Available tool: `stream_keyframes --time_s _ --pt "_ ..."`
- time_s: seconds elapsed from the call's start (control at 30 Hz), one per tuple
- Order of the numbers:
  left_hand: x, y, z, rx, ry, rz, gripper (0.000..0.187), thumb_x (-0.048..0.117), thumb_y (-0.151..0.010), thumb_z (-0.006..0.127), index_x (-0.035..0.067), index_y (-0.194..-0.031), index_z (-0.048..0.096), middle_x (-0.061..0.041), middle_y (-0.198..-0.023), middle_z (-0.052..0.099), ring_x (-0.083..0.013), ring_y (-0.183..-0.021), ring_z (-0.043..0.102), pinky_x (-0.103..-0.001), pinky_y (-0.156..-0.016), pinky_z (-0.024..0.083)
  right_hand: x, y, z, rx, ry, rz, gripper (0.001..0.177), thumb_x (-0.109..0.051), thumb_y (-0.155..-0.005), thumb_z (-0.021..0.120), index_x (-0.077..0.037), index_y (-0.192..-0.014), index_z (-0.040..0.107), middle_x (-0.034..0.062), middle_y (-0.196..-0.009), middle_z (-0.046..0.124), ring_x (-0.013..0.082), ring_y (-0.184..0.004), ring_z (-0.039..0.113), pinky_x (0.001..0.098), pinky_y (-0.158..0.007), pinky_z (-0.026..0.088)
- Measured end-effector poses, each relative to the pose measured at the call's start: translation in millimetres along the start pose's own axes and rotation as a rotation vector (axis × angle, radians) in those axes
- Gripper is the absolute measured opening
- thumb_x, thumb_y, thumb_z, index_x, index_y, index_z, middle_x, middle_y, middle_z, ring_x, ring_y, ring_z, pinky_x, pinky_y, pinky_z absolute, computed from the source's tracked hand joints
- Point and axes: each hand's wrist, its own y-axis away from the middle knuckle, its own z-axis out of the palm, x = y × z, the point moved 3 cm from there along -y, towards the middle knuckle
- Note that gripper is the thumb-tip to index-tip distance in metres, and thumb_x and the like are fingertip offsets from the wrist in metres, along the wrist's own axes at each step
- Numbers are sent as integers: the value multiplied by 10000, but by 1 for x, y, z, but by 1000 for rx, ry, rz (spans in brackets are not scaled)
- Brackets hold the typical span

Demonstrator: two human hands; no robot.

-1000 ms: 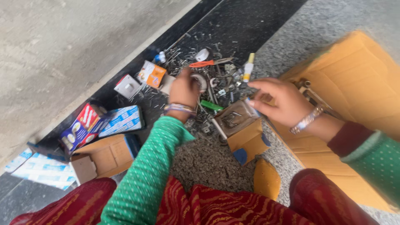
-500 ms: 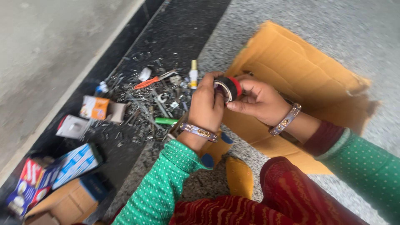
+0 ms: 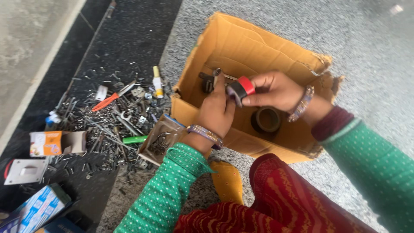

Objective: The person sits on the floor and sorts a mixed pile of hardware, including wrenches, pliers, screws, and small boxes. They place larger tools into a cardboard box and transfer smaller fasteners into a smaller box, arranging items by type.

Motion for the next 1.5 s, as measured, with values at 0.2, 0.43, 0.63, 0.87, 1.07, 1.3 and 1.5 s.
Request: stream_keyframes --time_s 0.2,0.43,0.63,0.87,1.07,1.3,1.5 --pt "5 16 17 -28 -579 282 635 251 -866 642 -34 -1410 483 -202 -1295 641 -362 -1313 509 -539 -1133 319 106 16 -59 198 356 640 350 -255 -921 883 69 -896 752 271 -805 695 229 -694 533 387 -617 399" --pt "1 21 21 -55 -657 298 585 275 -871 615 6 -1386 545 -181 -1313 634 -339 -1329 501 -526 -1164 294 217 42 -82 77 859 858 464 -380 -707 889 -63 -1035 803 169 -924 779 302 -861 738 412 -808 560" --pt "0 25 21 -67 -655 299 566 275 -892 603 2 -1385 548 -177 -1310 636 -334 -1332 500 -525 -1177 285 255 58 -82 -16 920 944 569 -382 -701 906 -97 -1172 763 163 -1107 760 317 -1023 726 408 -913 551" --pt "-3 25 23 -77 -660 249 561 291 -915 574 31 -1410 533 -170 -1340 627 -327 -1360 483 -518 -1194 268 278 56 -74 -111 951 912 454 -413 -777 828 -112 -1116 809 156 -1096 787 302 -1019 750 408 -922 568" --pt "-2 25 24 -105 -660 217 606 306 -917 560 38 -1455 481 -173 -1337 624 -323 -1366 477 -519 -1194 250 289 56 -81 -96 881 761 370 -372 -796 779 -146 -1086 819 139 -1030 803 289 -954 770 406 -896 582" --pt "-4 28 23 -116 -706 202 607 315 -916 563 35 -1448 477 -182 -1326 631 -323 -1371 473 -505 -1205 244 208 30 -70 142 760 696 344 -348 -869 754 -75 -1072 803 176 -896 803 278 -761 745 419 -757 590" --pt "-3 32 12 -29 -585 268 624 306 -947 563 -16 -1470 454 -188 -1390 594 -334 -1407 464 -501 -1232 243 95 -14 -18 264 487 422 279 -189 -902 718 -40 -1137 746 121 -892 775 183 -644 681 342 -616 565"
